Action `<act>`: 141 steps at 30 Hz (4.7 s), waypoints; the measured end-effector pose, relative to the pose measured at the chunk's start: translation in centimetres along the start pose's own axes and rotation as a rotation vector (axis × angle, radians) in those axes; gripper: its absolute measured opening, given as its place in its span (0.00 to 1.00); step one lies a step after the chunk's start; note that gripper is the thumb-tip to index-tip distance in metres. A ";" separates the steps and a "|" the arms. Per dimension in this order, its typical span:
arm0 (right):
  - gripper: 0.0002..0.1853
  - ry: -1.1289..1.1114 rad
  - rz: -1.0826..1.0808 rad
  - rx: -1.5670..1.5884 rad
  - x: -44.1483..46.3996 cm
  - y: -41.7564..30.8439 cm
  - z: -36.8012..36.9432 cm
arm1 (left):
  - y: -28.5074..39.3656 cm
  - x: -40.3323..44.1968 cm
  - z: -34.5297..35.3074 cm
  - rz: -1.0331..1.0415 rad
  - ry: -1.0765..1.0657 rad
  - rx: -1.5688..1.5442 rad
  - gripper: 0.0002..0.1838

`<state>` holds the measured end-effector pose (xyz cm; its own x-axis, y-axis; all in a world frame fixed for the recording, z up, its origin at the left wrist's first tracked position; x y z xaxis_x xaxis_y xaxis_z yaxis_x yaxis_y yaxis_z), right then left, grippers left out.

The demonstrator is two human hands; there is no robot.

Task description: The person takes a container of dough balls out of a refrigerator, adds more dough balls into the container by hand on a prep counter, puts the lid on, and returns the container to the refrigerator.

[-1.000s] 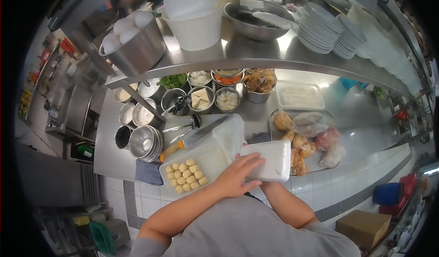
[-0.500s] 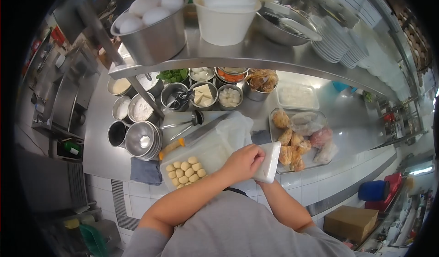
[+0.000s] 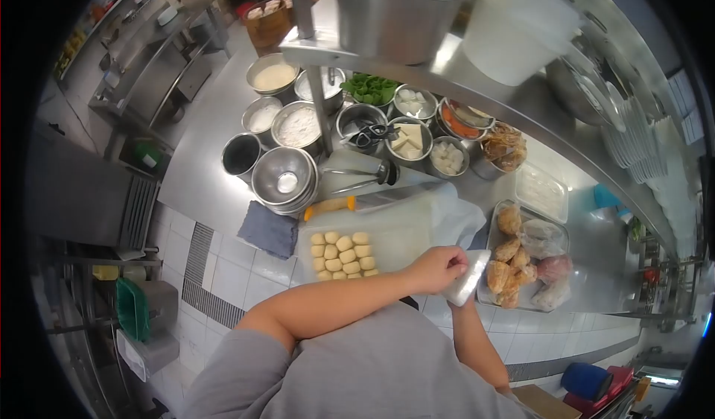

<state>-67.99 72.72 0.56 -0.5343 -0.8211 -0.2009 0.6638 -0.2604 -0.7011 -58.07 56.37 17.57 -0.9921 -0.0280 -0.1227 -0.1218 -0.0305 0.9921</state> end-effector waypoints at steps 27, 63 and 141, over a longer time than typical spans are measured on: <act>0.29 0.104 0.277 0.120 2.0 -7.5 0.0 | 3.0 3.6 0.6 -0.243 0.330 -0.665 0.09; 0.22 0.500 -0.026 -0.292 -0.2 -12.7 -3.9 | -1.5 2.5 -4.6 -0.164 0.138 -0.189 0.15; 0.35 0.613 -0.029 -0.496 1.2 -8.5 -2.4 | -2.7 7.5 6.2 -0.120 -0.286 0.730 0.20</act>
<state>-75.54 75.19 4.60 -0.8369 -0.3535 -0.4179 0.4112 0.0979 -0.9063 -65.35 62.46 14.17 -0.9284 0.1948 -0.3166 -0.1201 0.6488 0.7514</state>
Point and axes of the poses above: each hand's wrist, its own x-axis towards the middle knuckle, its own z-axis out of the palm, y = z × x, the point moved 3 cm from there along x, towards the middle knuckle, and after that the axes turned 10 degrees about -y, right-handed, at the moved point
